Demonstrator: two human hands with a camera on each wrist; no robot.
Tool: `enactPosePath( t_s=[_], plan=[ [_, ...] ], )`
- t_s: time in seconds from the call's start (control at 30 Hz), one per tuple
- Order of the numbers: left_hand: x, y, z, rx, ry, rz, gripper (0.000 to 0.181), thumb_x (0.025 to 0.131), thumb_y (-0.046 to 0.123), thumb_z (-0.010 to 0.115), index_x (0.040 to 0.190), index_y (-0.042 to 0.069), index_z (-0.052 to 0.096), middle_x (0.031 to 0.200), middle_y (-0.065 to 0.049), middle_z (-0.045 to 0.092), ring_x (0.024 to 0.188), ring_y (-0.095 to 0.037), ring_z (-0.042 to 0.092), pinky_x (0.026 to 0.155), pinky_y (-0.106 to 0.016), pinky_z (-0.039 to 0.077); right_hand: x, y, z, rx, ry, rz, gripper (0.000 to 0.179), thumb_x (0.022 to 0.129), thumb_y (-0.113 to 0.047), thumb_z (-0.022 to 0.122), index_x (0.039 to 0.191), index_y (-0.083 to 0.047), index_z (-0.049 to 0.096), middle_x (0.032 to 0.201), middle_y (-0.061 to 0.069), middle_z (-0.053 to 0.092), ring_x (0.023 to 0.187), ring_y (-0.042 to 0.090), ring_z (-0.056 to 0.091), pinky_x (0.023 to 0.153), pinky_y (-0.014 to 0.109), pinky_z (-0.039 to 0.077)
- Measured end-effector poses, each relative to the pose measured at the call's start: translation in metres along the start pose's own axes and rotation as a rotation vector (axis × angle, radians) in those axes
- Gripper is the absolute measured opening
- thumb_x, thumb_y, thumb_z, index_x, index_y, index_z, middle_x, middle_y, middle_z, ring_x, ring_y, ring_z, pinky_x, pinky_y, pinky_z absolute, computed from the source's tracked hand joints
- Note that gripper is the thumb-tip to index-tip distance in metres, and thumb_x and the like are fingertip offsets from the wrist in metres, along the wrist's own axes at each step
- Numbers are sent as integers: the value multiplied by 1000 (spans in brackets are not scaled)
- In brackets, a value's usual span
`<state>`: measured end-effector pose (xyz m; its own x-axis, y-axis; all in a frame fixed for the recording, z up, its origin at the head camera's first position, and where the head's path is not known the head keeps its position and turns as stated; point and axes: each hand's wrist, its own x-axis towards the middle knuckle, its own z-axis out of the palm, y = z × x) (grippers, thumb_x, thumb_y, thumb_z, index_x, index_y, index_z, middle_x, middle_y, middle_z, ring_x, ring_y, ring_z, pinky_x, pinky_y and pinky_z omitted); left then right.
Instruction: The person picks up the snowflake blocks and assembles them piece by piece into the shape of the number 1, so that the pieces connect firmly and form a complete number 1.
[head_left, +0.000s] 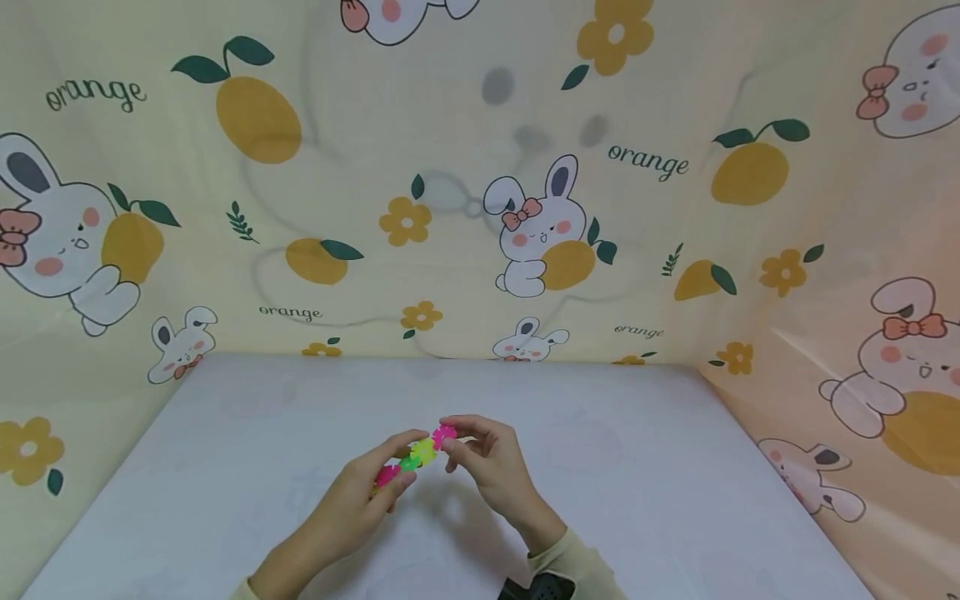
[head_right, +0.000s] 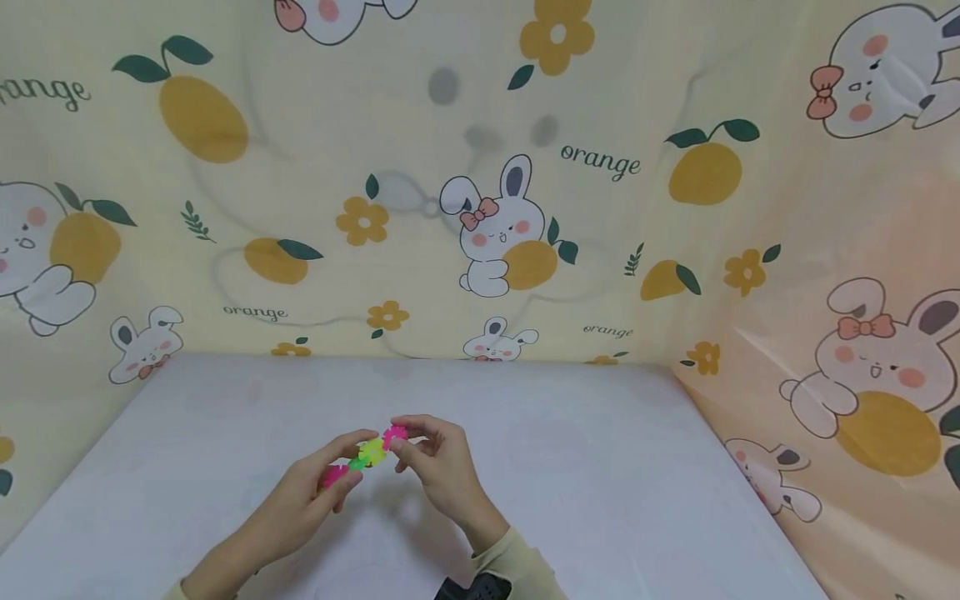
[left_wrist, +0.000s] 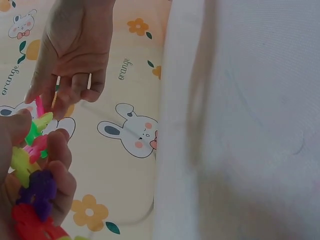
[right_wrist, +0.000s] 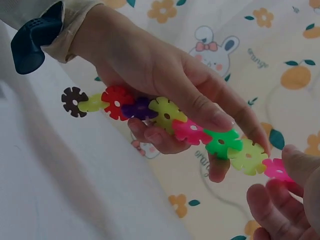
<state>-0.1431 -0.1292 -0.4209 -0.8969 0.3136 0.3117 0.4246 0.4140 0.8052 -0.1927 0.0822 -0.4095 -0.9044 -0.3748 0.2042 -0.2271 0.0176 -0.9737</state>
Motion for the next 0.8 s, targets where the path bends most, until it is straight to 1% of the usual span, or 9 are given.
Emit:
enactPosePath(
  t_s=[0.1,0.17,0.33,0.53,0.63,0.73,0.8],
  plan=[
    [0,0,0,-5,3,4,45,101,19,62,144,26,51,119,-17,66,58,1,52,58,-22,50,0,1,0,11,0,-13,29,96,-3,66,123,6,65,117,28,66,73,7,68,81,22,57],
    [1,-1,1,-6,3,7,45,101,18,62,144,25,51,119,-17,66,58,1,52,57,-22,50,0,2,1,43,-12,-23,29,96,-2,65,123,8,63,119,32,65,75,6,69,83,23,58],
    [1,-4,2,-2,1,18,44,101,19,62,144,21,51,118,-19,66,56,0,52,53,-22,49,0,5,2,82,-33,-23,30,98,-4,64,122,11,60,116,37,66,73,7,69,83,25,59],
    [0,-4,2,-11,1,36,44,102,17,61,144,22,51,116,-18,66,55,0,52,52,-21,48,1,6,2,65,-22,-6,29,98,-9,65,120,10,62,108,33,70,69,7,68,83,25,59],
    [0,-4,2,-30,6,47,43,102,16,60,143,22,51,113,-17,66,54,-3,52,51,-21,48,1,7,2,70,-23,-7,31,98,-10,66,120,11,62,107,32,71,69,7,68,82,25,59],
    [1,-5,1,-61,19,54,42,101,12,60,142,22,53,109,-14,66,52,-8,53,49,-21,46,0,7,2,91,-28,-14,33,98,-11,66,121,13,61,109,37,68,69,6,68,82,25,59],
    [1,-5,1,-74,29,62,42,101,11,60,141,22,54,104,-11,65,51,-7,53,48,-21,44,-1,6,3,112,-29,-21,35,98,-10,66,122,15,61,111,39,66,69,6,68,82,24,59]
  ],
)
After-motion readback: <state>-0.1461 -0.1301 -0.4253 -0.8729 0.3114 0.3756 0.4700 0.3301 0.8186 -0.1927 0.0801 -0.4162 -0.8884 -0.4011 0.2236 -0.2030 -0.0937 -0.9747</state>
